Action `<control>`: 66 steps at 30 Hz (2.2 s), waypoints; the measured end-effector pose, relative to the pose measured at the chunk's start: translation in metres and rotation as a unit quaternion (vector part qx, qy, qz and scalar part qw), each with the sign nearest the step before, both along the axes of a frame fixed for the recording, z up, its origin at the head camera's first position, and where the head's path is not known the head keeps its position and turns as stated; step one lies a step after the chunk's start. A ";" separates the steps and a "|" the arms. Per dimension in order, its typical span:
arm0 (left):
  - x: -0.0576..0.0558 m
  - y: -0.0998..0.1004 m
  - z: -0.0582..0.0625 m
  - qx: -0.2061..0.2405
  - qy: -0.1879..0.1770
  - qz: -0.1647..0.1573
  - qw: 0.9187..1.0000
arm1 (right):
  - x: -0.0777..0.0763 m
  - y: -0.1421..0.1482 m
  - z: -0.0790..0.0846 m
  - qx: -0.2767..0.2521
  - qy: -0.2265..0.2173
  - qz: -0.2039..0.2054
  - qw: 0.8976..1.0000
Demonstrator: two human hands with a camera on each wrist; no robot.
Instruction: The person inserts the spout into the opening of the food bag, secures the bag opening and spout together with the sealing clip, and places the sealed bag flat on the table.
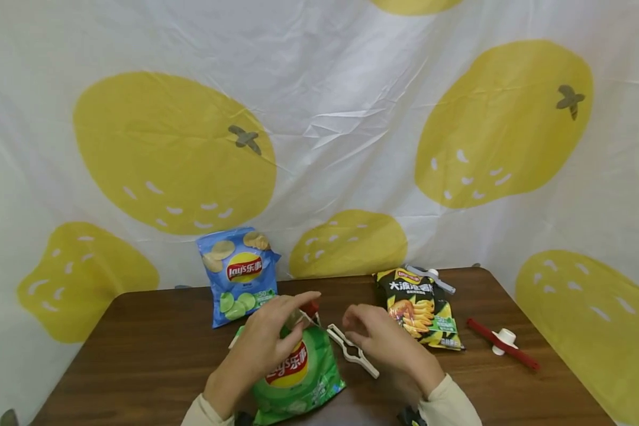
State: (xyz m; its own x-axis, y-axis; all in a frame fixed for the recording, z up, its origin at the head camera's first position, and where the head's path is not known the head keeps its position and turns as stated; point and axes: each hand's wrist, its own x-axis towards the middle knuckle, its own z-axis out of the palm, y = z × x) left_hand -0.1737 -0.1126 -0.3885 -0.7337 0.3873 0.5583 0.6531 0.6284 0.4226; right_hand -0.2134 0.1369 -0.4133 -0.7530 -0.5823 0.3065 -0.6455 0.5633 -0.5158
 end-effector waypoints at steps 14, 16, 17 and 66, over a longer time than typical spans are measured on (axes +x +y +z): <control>-0.004 0.001 0.001 -0.009 -0.034 0.017 0.999 | 0.011 0.009 -0.066 0.129 0.087 -0.016 0.988; -0.004 0.001 0.001 -0.009 -0.039 0.020 0.999 | 0.011 0.010 -0.067 0.133 0.092 -0.028 0.986; -0.004 0.001 0.000 -0.008 -0.040 0.020 0.999 | 0.011 0.010 -0.067 0.133 0.092 -0.030 0.986; -0.003 0.011 0.004 0.040 -0.065 -0.093 0.993 | 0.020 0.006 -0.020 -0.354 -0.241 0.127 0.895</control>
